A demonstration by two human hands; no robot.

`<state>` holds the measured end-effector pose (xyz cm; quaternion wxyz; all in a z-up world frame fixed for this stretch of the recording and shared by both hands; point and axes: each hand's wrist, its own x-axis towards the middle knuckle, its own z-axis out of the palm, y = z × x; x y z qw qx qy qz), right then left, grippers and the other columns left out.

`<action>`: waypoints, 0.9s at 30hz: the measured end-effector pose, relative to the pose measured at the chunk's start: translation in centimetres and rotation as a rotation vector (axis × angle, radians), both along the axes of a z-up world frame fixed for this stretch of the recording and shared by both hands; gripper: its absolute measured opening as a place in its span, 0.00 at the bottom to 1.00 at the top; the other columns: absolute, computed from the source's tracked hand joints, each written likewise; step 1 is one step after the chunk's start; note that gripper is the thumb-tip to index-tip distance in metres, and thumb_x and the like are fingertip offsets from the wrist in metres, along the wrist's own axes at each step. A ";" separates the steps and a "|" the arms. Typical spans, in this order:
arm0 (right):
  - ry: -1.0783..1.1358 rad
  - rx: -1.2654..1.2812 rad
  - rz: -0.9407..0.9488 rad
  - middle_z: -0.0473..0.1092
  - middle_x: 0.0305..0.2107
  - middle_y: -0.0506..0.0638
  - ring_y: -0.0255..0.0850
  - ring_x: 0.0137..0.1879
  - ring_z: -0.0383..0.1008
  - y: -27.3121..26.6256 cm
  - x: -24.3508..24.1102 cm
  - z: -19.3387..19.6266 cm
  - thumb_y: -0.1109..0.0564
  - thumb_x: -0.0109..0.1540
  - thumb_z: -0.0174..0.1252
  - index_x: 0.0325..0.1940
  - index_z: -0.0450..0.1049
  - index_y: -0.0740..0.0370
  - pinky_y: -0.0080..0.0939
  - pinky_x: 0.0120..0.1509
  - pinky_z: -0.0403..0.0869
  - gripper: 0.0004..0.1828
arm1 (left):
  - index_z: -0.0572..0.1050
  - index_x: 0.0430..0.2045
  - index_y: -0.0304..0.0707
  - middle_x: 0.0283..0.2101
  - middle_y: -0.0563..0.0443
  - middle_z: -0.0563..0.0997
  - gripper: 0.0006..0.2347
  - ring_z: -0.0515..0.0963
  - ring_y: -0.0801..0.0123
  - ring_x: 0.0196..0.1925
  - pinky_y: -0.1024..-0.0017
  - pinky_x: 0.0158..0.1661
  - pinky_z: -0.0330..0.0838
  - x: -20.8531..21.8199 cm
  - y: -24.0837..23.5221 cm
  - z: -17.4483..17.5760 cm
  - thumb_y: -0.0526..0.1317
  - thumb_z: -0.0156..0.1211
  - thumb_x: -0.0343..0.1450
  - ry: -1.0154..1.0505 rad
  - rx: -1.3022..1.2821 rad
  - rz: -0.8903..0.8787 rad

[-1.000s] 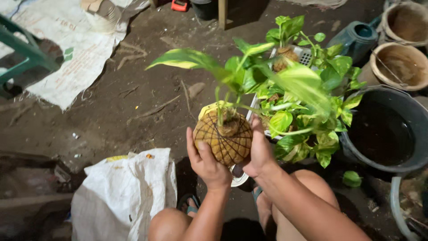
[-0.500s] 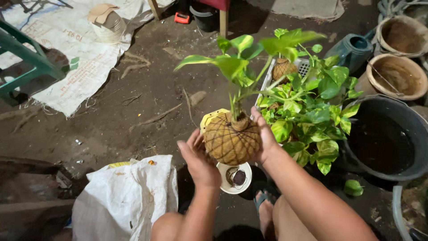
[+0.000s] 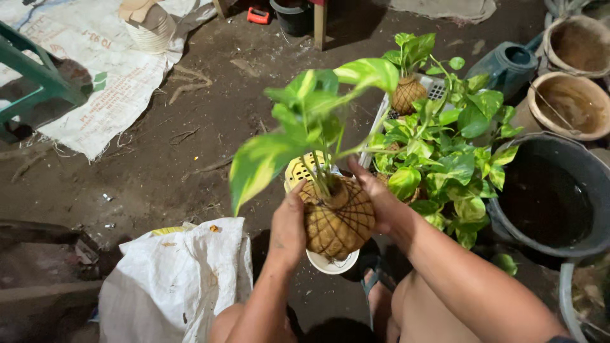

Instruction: The person ties a net around a plant root ball by hand, using a lighter to melt the string ends and scissors to trim the excess material.

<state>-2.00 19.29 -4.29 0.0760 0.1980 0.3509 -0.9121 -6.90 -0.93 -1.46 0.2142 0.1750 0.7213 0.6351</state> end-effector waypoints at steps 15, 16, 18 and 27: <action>-0.057 0.000 -0.077 0.71 0.54 0.67 0.54 0.56 0.76 -0.5 -1.1 4.0 0.19 0.61 0.37 0.63 0.65 0.78 0.55 0.61 0.76 0.56 | 0.71 0.59 0.26 0.58 0.36 0.79 0.28 0.79 0.56 0.58 0.59 0.60 0.71 0.7 1.6 -0.3 0.55 0.39 0.77 -0.411 0.716 0.326; 0.021 -0.034 -0.092 0.72 0.54 0.66 0.53 0.57 0.76 -0.5 -0.4 4.7 0.19 0.60 0.36 0.62 0.65 0.76 0.56 0.62 0.75 0.56 | 0.71 0.58 0.29 0.57 0.38 0.79 0.27 0.79 0.56 0.57 0.58 0.59 0.71 0.7 1.4 0.0 0.55 0.38 0.77 -0.499 0.783 0.351; 0.248 0.078 -0.077 0.71 0.58 0.64 0.52 0.62 0.74 -2.5 1.0 5.3 0.19 0.59 0.37 0.66 0.63 0.72 0.55 0.67 0.72 0.55 | 0.71 0.56 0.35 0.55 0.41 0.79 0.26 0.79 0.56 0.55 0.56 0.58 0.71 0.6 1.3 0.5 0.57 0.35 0.76 -0.677 0.916 0.397; 0.012 -0.030 -0.123 0.70 0.54 0.61 0.54 0.61 0.72 -1.6 -2.4 4.7 0.22 0.62 0.35 0.69 0.60 0.63 0.58 0.66 0.71 0.48 | 0.71 0.57 0.33 0.58 0.39 0.78 0.25 0.77 0.52 0.59 0.53 0.62 0.69 0.4 1.5 1.1 0.56 0.42 0.76 -0.835 0.868 0.148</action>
